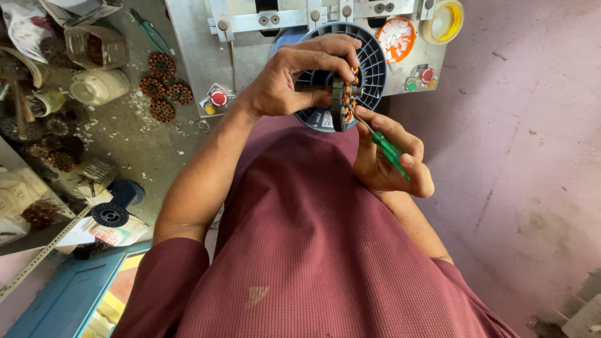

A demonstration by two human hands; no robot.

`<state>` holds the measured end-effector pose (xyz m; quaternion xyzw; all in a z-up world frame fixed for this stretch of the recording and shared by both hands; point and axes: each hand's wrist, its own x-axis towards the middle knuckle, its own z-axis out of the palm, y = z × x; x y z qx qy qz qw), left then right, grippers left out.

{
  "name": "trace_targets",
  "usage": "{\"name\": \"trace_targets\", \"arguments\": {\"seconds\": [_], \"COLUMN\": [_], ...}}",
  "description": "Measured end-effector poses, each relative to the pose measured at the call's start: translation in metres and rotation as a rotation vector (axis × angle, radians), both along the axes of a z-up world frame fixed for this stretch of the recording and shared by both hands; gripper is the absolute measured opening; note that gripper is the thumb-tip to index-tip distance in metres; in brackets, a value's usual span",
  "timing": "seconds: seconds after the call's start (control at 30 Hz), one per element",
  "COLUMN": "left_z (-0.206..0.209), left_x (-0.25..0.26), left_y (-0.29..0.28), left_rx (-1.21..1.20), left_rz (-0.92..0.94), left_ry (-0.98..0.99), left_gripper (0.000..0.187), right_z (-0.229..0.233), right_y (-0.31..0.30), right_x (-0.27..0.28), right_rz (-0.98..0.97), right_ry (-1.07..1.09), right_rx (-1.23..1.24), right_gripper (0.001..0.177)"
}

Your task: The person uses a green-handled screwdriver to adjust or secure small components within a circular motor stator held in their left hand. They repeatedly insert the tool into slots, rotate it, and occasionally pick up small white pieces from a nearby container to place into the stator.

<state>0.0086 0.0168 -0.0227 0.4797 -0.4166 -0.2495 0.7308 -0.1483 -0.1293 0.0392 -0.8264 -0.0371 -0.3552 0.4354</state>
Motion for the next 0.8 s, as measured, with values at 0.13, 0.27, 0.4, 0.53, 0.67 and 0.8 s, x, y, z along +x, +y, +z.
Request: {"name": "trace_targets", "arguments": {"seconds": [0.13, 0.27, 0.4, 0.53, 0.67, 0.8], "left_z": [-0.001, 0.003, 0.001, -0.003, -0.003, -0.002], "left_x": [-0.001, -0.002, -0.003, -0.003, -0.004, -0.002], "left_y": [0.002, 0.001, 0.003, 0.002, 0.001, -0.002], "left_rx": [0.008, 0.003, 0.005, -0.004, 0.029, 0.022], "left_rz": [-0.002, -0.001, 0.015, 0.030, 0.042, 0.046], "left_ry": [0.007, 0.025, 0.017, 0.002, 0.005, -0.006], "left_gripper": [0.046, 0.051, 0.047, 0.041, 0.037, 0.036], "right_z": [0.031, 0.053, 0.055, 0.052, 0.055, 0.059], "right_y": [-0.006, -0.012, -0.009, -0.010, -0.022, -0.040], "right_x": [0.005, 0.011, 0.013, 0.015, 0.025, 0.033], "right_rz": [0.076, 0.114, 0.022, 0.029, 0.122, 0.228], "right_ry": [0.324, 0.385, 0.327, 0.404, 0.458, 0.556], "right_rx": [0.083, 0.016, 0.180, 0.166, 0.137, 0.242], "right_gripper": [0.069, 0.074, 0.079, 0.079, 0.078, 0.075]}}
